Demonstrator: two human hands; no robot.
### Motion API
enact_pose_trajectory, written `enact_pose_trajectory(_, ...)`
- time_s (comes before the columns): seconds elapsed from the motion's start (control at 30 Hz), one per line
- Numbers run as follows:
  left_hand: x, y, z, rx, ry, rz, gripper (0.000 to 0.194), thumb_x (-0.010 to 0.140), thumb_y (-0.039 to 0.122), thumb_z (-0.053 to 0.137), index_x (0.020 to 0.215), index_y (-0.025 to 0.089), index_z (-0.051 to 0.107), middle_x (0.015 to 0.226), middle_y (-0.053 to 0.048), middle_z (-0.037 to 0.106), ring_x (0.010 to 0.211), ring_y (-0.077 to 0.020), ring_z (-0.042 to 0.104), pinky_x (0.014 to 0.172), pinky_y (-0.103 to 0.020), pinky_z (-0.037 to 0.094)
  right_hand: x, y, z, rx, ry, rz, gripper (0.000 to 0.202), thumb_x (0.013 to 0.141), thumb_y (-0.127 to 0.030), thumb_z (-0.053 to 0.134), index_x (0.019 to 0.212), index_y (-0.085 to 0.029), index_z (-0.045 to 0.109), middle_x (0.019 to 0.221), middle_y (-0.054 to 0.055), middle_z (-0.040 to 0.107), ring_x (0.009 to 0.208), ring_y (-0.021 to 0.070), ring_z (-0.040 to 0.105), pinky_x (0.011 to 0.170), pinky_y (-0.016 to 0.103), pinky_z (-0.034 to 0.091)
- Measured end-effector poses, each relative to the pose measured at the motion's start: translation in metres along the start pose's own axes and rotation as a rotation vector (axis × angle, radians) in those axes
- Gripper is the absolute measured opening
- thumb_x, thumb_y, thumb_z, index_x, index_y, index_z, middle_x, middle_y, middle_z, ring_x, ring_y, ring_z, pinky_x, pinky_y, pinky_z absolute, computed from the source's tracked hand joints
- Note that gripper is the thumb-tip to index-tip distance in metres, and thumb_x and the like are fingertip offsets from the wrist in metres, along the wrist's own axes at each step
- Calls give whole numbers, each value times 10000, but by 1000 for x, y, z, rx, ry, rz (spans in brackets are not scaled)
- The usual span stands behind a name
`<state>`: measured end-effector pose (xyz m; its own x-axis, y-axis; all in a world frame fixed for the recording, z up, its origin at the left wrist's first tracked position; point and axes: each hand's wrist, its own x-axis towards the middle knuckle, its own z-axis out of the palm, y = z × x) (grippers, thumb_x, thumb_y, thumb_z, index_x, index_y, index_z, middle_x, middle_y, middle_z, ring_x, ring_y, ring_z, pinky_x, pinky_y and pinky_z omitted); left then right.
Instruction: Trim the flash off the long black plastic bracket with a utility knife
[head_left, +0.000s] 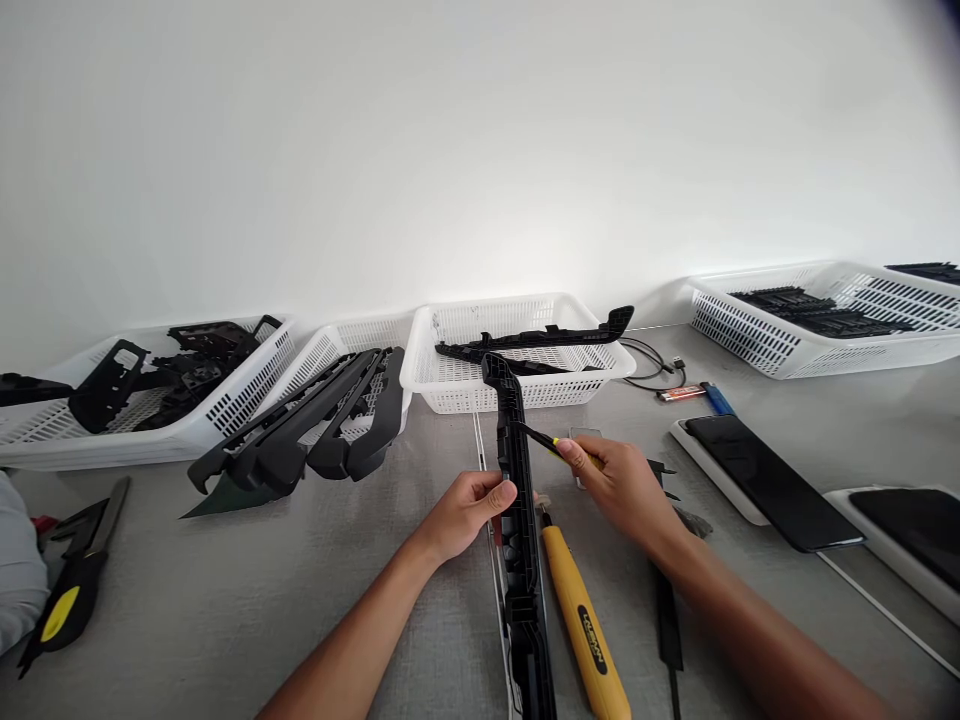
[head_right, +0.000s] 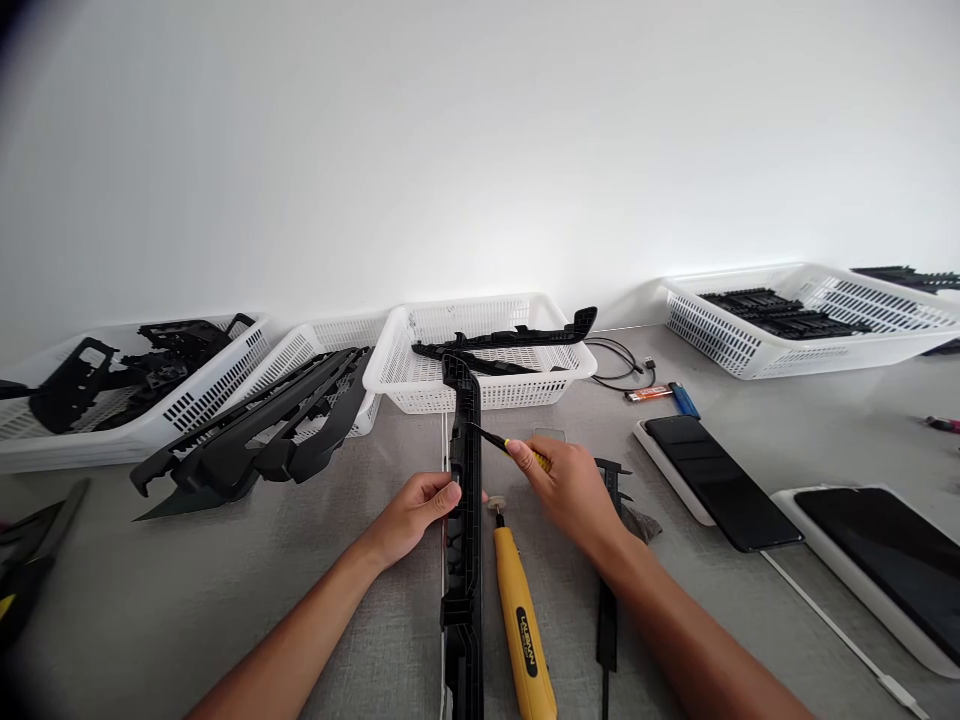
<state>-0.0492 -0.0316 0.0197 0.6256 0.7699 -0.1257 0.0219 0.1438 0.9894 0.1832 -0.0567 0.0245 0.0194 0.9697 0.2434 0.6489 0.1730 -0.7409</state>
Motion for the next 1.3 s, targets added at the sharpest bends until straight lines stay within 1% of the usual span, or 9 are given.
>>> enact_pose_trajectory(0.1, -1, 0, 0, -5, -4, -5, 674, 854, 754, 683, 1044, 125, 837, 818, -104, 766, 687, -197, 654, 668, -297, 493, 0, 0, -3, -15, 15, -4, 621, 1033, -686, 404, 635, -210, 427, 602, -15, 430, 584, 131, 391, 553, 275, 294)
enact_pose_trajectory(0.27, 0, -3, -1, -42, 20, -4, 679, 873, 744, 667, 1071, 115, 827, 779, -90, 737, 643, -176, 611, 638, -292, 484, -1, -2, -5, -39, -38, -48, 589, 1027, -650, 471, 674, -192, 584, 629, 4, 564, 596, 141, 482, 579, 275, 342)
enact_pose_trajectory(0.43, 2, -8, -3, -66, 19, 4, 657, 891, 727, 659, 1112, 128, 815, 791, -82, 737, 656, -172, 613, 643, -281, 474, -1, -4, -6, -48, -51, -52, 555, 1028, -619, 499, 718, -188, 664, 667, 23, 638, 628, 159, 541, 598, 281, 382)
enact_pose_trajectory(0.57, 3, -12, -5, -99, 43, 13, 629, 899, 704, 670, 1088, 123, 819, 821, -88, 748, 701, -182, 634, 679, -281, 481, -1, -4, -7, -30, -72, -64, 544, 1029, -616, 500, 737, -195, 685, 688, 25, 661, 639, 165, 565, 609, 286, 396)
enact_pose_trajectory(0.67, 3, -13, -5, -165, 102, -5, 635, 872, 712, 698, 1063, 119, 822, 823, -86, 743, 713, -187, 639, 673, -279, 484, -2, -4, -8, -14, -118, -95, 529, 1037, -601, 501, 760, -197, 699, 706, 31, 682, 646, 171, 589, 619, 293, 404)
enact_pose_trajectory(0.77, 3, -10, -3, -228, 150, -5, 619, 854, 689, 737, 1131, 140, 808, 866, -73, 745, 766, -191, 653, 690, -268, 497, -2, -3, -8, -22, -149, -123, 505, 1039, -581, 515, 765, -197, 697, 724, 34, 699, 663, 175, 606, 637, 295, 411)
enact_pose_trajectory(0.87, 2, -6, -1, -264, 160, 17, 608, 846, 642, 777, 1235, 175, 775, 921, -59, 749, 812, -182, 652, 717, -254, 507, -1, -3, -8, -39, -116, -104, 491, 1039, -570, 518, 776, -199, 703, 736, 34, 704, 665, 174, 601, 640, 295, 408)
enact_pose_trajectory(1.0, 1, -4, 0, -268, 153, 20, 608, 857, 624, 776, 1272, 180, 762, 996, -75, 757, 849, -191, 657, 728, -254, 507, -1, -3, -9, -45, -98, -89, 511, 1037, -586, 509, 762, -196, 691, 728, 35, 697, 663, 174, 592, 633, 295, 404)
enact_pose_trajectory(1.3, 1, -5, -1, -299, 196, 29, 552, 862, 602, 780, 1230, 189, 780, 954, -58, 737, 854, -191, 647, 751, -267, 513, -1, -2, -11, -54, -103, -99, 506, 1033, -583, 513, 766, -198, 703, 723, 40, 710, 653, 179, 605, 620, 299, 410)
